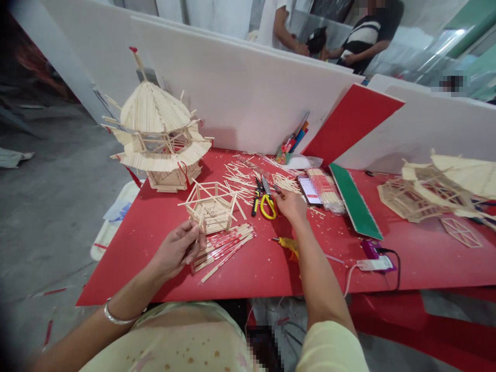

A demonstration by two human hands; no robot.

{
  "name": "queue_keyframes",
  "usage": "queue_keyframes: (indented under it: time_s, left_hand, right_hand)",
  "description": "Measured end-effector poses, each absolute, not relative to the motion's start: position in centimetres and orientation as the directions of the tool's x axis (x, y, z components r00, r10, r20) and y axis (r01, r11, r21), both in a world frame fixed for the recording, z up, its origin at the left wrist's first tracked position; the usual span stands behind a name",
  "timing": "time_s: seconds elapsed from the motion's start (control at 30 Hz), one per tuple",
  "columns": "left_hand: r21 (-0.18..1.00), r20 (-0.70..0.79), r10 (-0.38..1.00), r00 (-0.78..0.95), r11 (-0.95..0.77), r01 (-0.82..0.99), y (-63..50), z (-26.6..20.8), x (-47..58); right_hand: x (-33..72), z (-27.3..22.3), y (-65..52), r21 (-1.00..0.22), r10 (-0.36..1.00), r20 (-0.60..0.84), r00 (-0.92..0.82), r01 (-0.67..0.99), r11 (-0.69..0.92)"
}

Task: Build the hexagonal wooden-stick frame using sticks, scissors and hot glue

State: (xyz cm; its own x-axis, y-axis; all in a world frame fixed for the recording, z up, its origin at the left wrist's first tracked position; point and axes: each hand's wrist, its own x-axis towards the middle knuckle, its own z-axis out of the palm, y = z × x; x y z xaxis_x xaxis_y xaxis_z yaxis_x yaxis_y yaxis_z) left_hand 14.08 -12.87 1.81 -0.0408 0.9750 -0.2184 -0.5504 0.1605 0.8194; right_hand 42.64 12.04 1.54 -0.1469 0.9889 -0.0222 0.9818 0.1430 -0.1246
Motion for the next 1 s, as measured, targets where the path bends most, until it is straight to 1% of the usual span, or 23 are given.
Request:
queue_keyframes:
  time_s: [0.1, 0.23, 0.33, 0.43, 0.6, 0.7, 0.77, 0.83, 0.9, 1.0]
  left_hand:
    - [0.807, -0.234, 0.972, -0.015, 0.185, -0.561, -13.0, 1.7, 13.9]
    - [0.787, -0.241, 0.971, -0.003, 0.194, -0.585, -13.2, 1.4, 13.7]
    - [0.782, -0.247, 0.969, 0.004, 0.201, -0.59, -13.1, 1.2, 13.7]
    - [0.782, -0.259, 0.966, 0.004, 0.212, -0.587, -13.1, 1.2, 13.9]
    - [0.793, -0.268, 0.962, -0.055, 0.188, -0.58, -13.0, 1.6, 14.2]
    - [0.791, -0.282, 0.956, -0.084, 0.181, -0.585, -12.9, 1.6, 14.4]
    - [0.786, -0.289, 0.954, -0.081, 0.189, -0.589, -12.8, 1.5, 14.5]
    - [0.781, -0.291, 0.954, -0.072, 0.193, -0.594, -12.9, 1.4, 14.5]
    - [0.776, -0.29, 0.955, -0.065, 0.195, -0.6, -13.0, 1.3, 14.4]
    - [0.777, -0.285, 0.957, -0.058, 0.196, -0.598, -13.3, 1.5, 14.0]
  right_hand:
    - [45.0, 2.3, 12.8, -0.163, 0.998, 0.014, -0.063, 0.984, 0.065]
    - [48.1, 1.7, 13.3, -0.147, 0.999, -0.052, 0.012, 0.989, -0.019]
    - [49.3, 0.6, 13.3, -0.137, 0.995, -0.088, 0.035, 0.989, -0.047]
    - [49.5, -0.3, 13.5, -0.142, 0.995, -0.094, 0.042, 0.988, -0.056]
    - [47.4, 0.0, 13.0, -0.149, 0.999, -0.028, 0.016, 0.989, -0.02]
    - [44.6, 0.7, 11.5, -0.158, 0.993, 0.015, -0.114, 0.981, 0.115]
    - [42.5, 0.9, 10.5, -0.124, 0.977, 0.014, -0.211, 0.97, 0.211]
    - [40.9, 0.8, 9.8, -0.06, 0.97, -0.006, -0.243, 0.968, 0.243]
    - [40.1, 0.6, 9.7, -0.023, 0.973, -0.048, -0.228, 0.974, 0.227]
    - [40.0, 0.0, 10.2, -0.04, 0.975, -0.117, -0.187, 0.982, 0.184]
